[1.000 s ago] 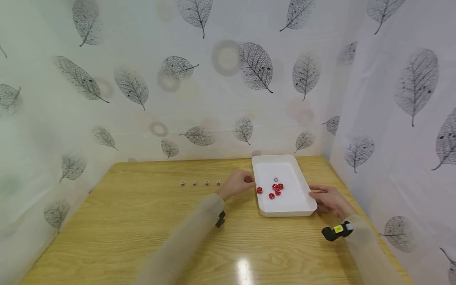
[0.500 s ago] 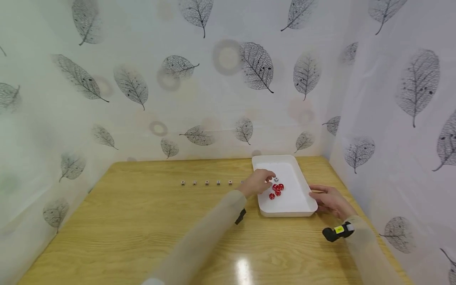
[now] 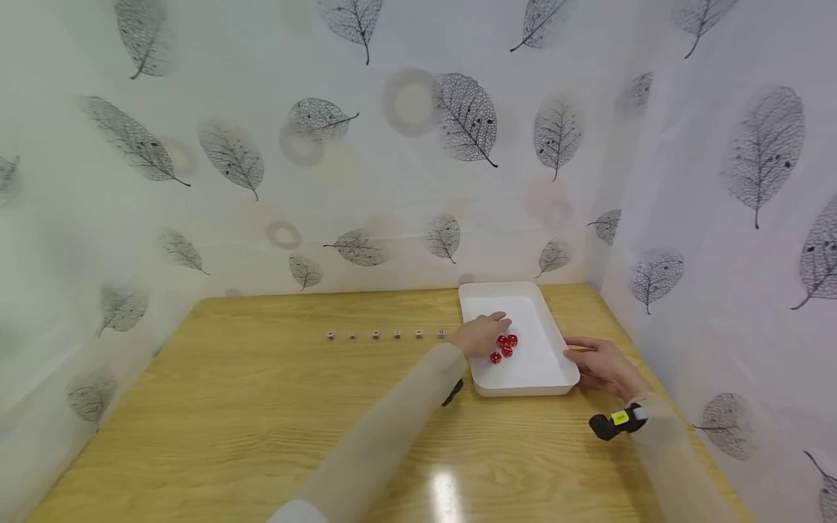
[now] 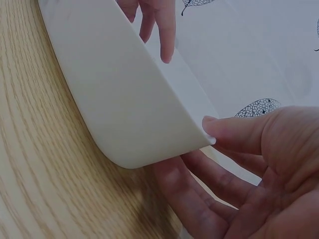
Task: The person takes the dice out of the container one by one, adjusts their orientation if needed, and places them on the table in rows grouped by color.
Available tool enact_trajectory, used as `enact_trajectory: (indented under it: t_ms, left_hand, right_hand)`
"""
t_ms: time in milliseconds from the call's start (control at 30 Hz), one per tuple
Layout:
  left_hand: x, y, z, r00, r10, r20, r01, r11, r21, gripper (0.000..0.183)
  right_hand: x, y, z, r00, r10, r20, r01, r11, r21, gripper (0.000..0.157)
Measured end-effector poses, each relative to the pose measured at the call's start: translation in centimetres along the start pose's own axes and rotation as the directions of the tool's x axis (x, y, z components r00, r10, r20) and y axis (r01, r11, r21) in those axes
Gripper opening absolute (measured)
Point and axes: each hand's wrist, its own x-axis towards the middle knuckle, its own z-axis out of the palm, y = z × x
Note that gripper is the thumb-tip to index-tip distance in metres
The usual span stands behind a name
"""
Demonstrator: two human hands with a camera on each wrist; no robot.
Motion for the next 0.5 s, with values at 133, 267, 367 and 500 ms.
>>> enact_trajectory:
  t_ms: [133, 267, 367, 500]
  left_hand:
    - [-0.26, 0.43, -0.18, 1.0, -0.015, 0.009, 0.014, 0.997, 0.069, 0.052]
    - [-0.36, 0.33, -0.14, 1.0, -0.017, -0.006, 0.018, 0.996, 0.087, 0.046]
    - [-0.26, 0.11, -0.06, 0.999, -0.018, -0.027, 0.019, 0.999, 0.029, 0.041]
    - [-0.16, 0.01, 0.15, 0.999, -0.025, -0.039, 0.022, 0.998, -0.057, 0.039]
  right_hand:
    - [0.08, -0.25, -0.17, 1.0, 0.011, 0.006, -0.011, 1.0, 0.002, 0.072]
    - [0.24, -0.55, -0.07, 1.0, 0.026, -0.002, -0.026, 1.0, 0.003, 0.071]
    - [0.16, -0.7, -0.05, 0.999, 0.032, -0.008, -0.032, 0.999, -0.007, 0.072]
    - [-0.11, -0.61, -0.14, 0.999, 0.034, 0.002, -0.034, 0.999, -0.016, 0.073]
